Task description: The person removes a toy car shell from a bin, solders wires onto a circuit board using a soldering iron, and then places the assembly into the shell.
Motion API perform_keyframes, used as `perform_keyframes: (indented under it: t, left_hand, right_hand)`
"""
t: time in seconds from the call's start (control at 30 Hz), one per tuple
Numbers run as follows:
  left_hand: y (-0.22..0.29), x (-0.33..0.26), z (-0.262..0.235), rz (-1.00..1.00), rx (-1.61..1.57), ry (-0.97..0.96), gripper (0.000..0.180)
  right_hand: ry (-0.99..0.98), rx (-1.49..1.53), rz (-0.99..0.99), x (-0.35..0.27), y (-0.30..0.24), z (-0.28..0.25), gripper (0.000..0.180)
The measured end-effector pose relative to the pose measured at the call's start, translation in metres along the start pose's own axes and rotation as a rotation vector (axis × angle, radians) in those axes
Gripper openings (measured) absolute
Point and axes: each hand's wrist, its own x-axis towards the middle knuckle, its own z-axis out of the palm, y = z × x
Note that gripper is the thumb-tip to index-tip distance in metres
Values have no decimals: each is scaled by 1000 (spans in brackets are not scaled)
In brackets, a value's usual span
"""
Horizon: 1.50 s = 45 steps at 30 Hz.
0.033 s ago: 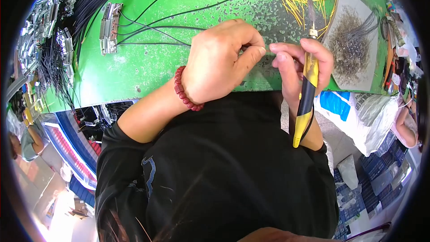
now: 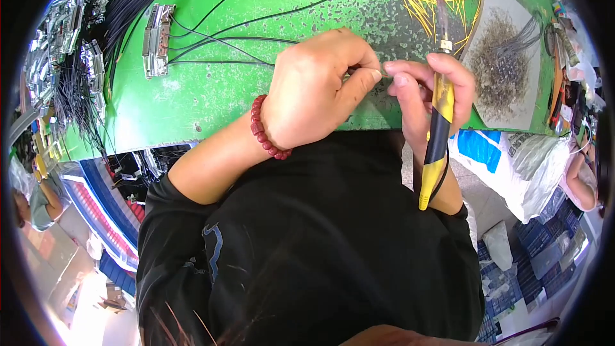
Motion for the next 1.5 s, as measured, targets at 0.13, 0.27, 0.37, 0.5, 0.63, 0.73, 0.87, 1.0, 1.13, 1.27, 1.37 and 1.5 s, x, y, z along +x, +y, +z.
perform_keyframes:
  t: [0.13, 0.27, 0.37, 0.5, 0.63, 0.73, 0.87, 1.0, 1.13, 1.27, 1.37, 1.5]
  left_hand:
    - [-2, -1, 1, 1, -1, 6, 4]
    - [-1, -1, 1, -29, -14, 31, 5]
    - [1, -1, 1, -59, -4, 68, 6]
    - [0, -2, 1, -38, 1, 64, 7]
    - [1, -2, 0, -30, 27, 68, 9]
    - [-1, -2, 1, -37, 7, 86, 9]
    - [-1, -3, 1, -26, 13, 80, 9]
    - [0, -4, 0, -20, 23, 66, 8]
    - [1, -5, 0, -10, 5, 71, 6]
    - [0, -5, 1, 22, -15, 27, 6]
    - [-1, -6, 3, 32, -14, 19, 6]
    - [-2, -6, 2, 45, 44, 6, 6]
  right_hand:
    - [40, 39, 7, 0, -2, 1, 39]
    - [20, 27, -2, -1, -4, -3, 38]
    - [17, -9, -6, -5, -4, -1, 36]
    - [70, 79, 27, -6, -7, 6, 36]
    - [70, 62, 24, -6, -7, 6, 37]
    - [20, 49, -11, -8, -6, 1, 36]
    - [-2, 14, -50, -8, -3, 1, 36]
    - [38, 14, -61, -2, -5, -2, 37]
    - [-19, -36, -61, -1, -2, -3, 37]
    - [26, 75, 52, 0, -8, 1, 37]
    - [26, 100, 112, -1, -9, 2, 36]
    - [30, 67, 96, 0, -5, 2, 32]
